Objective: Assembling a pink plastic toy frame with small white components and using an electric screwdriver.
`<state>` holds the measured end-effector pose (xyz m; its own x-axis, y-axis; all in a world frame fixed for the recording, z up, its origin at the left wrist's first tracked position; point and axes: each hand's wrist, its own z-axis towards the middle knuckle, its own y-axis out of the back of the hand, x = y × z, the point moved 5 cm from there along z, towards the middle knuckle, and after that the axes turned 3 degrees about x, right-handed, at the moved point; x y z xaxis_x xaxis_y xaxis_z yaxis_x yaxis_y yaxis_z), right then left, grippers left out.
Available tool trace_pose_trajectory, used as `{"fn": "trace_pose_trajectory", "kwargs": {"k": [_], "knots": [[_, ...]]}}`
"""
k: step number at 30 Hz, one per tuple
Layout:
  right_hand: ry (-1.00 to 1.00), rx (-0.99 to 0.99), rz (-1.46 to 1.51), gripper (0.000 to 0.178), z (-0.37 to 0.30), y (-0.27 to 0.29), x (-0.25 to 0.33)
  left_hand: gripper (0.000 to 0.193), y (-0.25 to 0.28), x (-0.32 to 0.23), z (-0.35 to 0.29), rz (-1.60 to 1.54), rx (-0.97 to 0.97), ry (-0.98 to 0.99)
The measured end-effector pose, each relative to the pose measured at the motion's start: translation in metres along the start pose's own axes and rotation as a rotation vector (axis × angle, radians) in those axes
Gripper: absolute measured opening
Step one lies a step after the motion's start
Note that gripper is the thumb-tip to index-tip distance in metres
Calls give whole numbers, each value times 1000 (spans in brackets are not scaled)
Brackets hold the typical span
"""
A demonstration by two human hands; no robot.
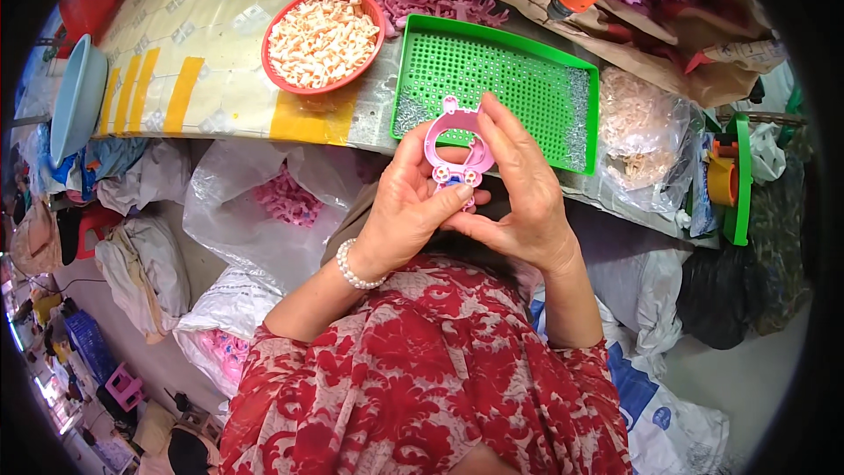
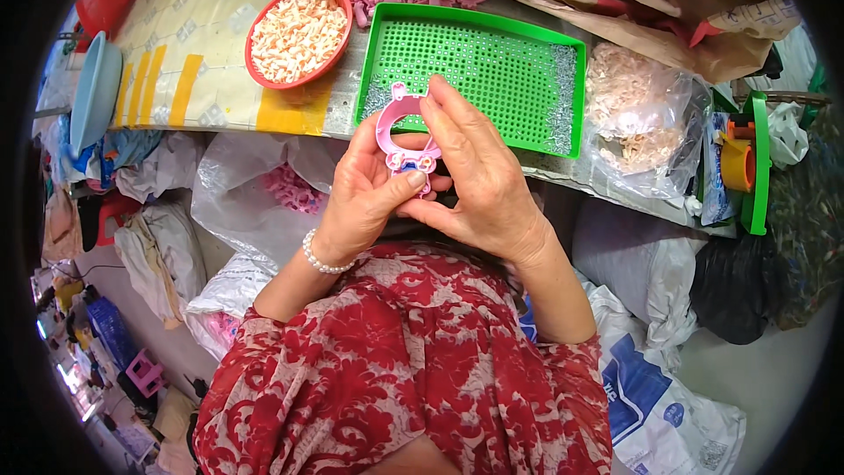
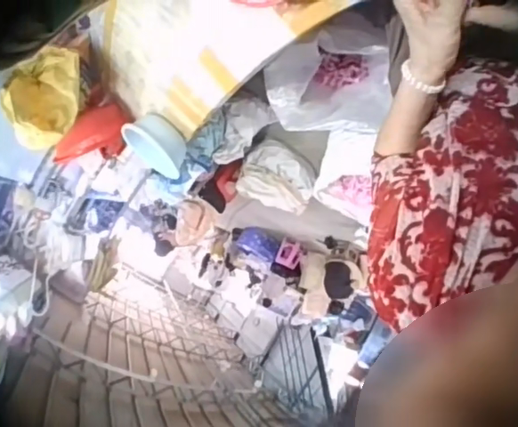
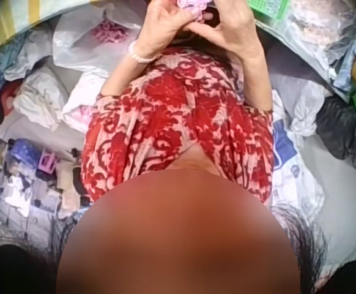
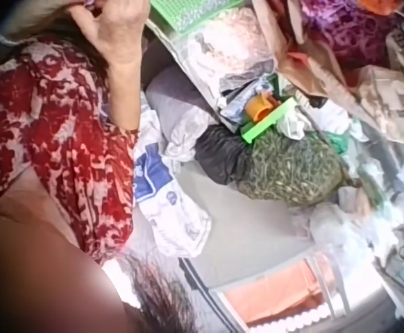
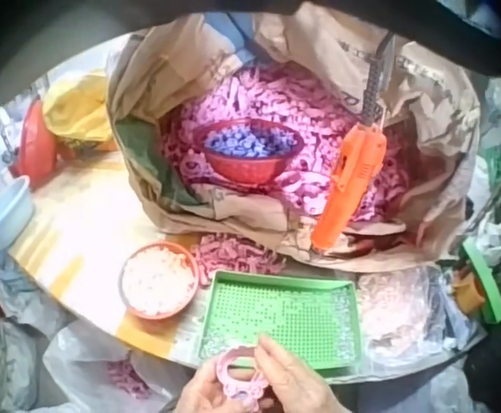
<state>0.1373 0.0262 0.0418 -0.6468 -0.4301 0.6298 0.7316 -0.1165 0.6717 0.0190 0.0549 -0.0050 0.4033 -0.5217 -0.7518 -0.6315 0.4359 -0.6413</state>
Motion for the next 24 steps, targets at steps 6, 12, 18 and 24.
{"fn": "trace_pose_trajectory", "kwargs": {"k": [6,12,18,24], "knots": [[6,-14,-9,91,0,6,2,58,-3,-2,1,22,-12,-4],[19,10,33,90,-1,-1,2,56,2,3,-1,45,-33,-17],[-23,-225,-162,92,15,50,-1,56,8,-2,-8,141,-47,-72],[-278,-746,157,73,90,123,-64,58,10,-5,-14,44,-86,27]]}}
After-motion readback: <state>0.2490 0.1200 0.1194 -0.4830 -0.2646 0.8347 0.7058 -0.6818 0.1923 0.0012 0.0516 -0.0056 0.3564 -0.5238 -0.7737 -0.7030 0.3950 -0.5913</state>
